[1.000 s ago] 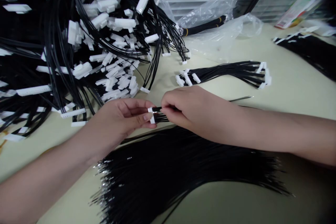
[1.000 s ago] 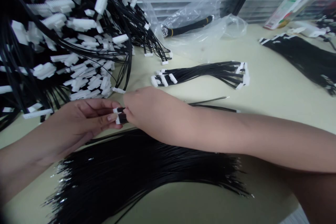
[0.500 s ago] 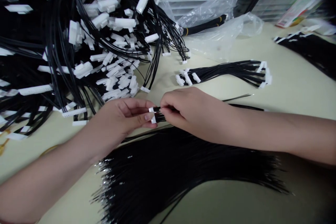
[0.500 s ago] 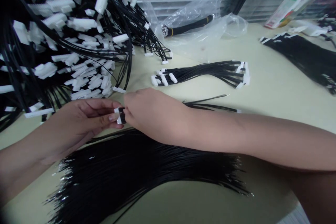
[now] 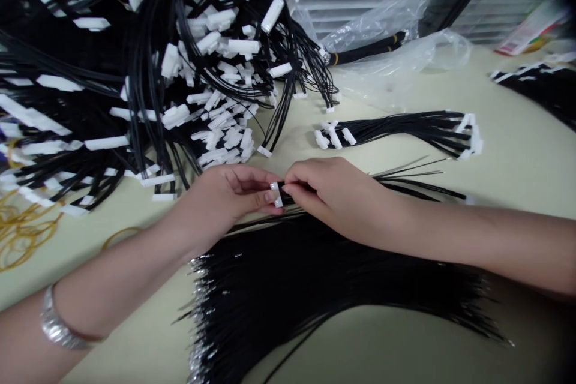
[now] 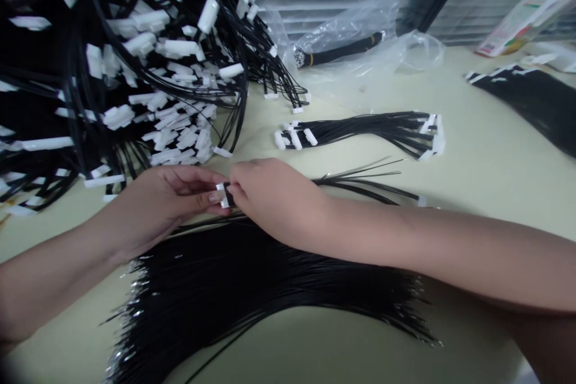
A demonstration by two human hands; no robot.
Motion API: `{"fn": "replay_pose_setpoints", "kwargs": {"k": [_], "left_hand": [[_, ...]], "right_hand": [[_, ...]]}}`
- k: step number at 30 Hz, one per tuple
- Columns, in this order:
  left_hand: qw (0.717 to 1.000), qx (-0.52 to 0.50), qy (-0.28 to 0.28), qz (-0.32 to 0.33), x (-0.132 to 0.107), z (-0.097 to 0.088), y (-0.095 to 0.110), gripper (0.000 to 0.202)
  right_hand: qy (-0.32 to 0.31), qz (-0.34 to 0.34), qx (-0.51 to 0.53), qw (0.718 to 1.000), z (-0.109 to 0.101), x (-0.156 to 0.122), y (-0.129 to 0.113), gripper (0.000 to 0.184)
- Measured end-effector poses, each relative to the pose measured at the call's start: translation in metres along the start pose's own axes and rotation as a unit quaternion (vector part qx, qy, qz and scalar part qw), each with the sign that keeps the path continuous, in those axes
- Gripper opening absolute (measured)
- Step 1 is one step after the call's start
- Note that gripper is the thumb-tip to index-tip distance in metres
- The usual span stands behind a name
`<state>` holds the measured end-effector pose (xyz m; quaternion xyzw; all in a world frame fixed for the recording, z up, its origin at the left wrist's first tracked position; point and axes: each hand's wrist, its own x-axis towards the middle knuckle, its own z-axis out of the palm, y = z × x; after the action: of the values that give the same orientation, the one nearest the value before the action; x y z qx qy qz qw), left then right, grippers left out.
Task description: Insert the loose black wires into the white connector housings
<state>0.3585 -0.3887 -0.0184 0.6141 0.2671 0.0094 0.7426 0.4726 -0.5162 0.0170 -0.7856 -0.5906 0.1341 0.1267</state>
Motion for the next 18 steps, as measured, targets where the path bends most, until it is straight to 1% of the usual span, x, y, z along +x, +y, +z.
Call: {"fn": "replay_pose_setpoints", "kwargs": {"k": [3, 5, 8, 10, 11, 13, 15, 18], "left_hand": [[1.000, -0.013, -0.006, -0.001, 0.000, 0.000, 0.000, 0.025], [1.000, -0.025, -0.013, 0.000, 0.001, -0.001, -0.001, 0.025], [0.998, -0.057, -0.028, -0.003, 0.002, -0.003, -0.001, 0.024], [0.996, -0.084, -0.040, -0.008, 0.002, -0.004, 0.000, 0.022], [0.994, -0.096, -0.043, -0.011, 0.003, -0.005, 0.000, 0.021], [0.993, -0.109, -0.042, -0.015, 0.003, -0.005, 0.001, 0.019], [0.993, -0.112, -0.038, -0.014, 0.003, -0.005, 0.002, 0.019], [0.993, -0.110, -0.035, -0.015, 0.002, -0.005, 0.004, 0.020]], "right_hand": [[0.005, -0.007, -0.005, 1.000, 0.000, 0.001, 0.002, 0.022], [0.014, -0.030, -0.041, 0.999, -0.003, 0.000, 0.004, 0.022], [0.062, -0.081, -0.113, 0.988, -0.013, -0.008, 0.006, 0.019], [0.087, -0.097, -0.122, 0.984, -0.021, -0.017, 0.004, 0.016], [0.082, -0.097, -0.111, 0.986, -0.024, -0.021, 0.002, 0.014], [0.041, -0.095, -0.081, 0.991, -0.025, -0.028, -0.003, 0.014], [-0.004, -0.098, -0.060, 0.993, -0.020, -0.031, -0.007, 0.016], [-0.050, -0.089, -0.054, 0.993, -0.009, -0.027, -0.010, 0.016]]}}
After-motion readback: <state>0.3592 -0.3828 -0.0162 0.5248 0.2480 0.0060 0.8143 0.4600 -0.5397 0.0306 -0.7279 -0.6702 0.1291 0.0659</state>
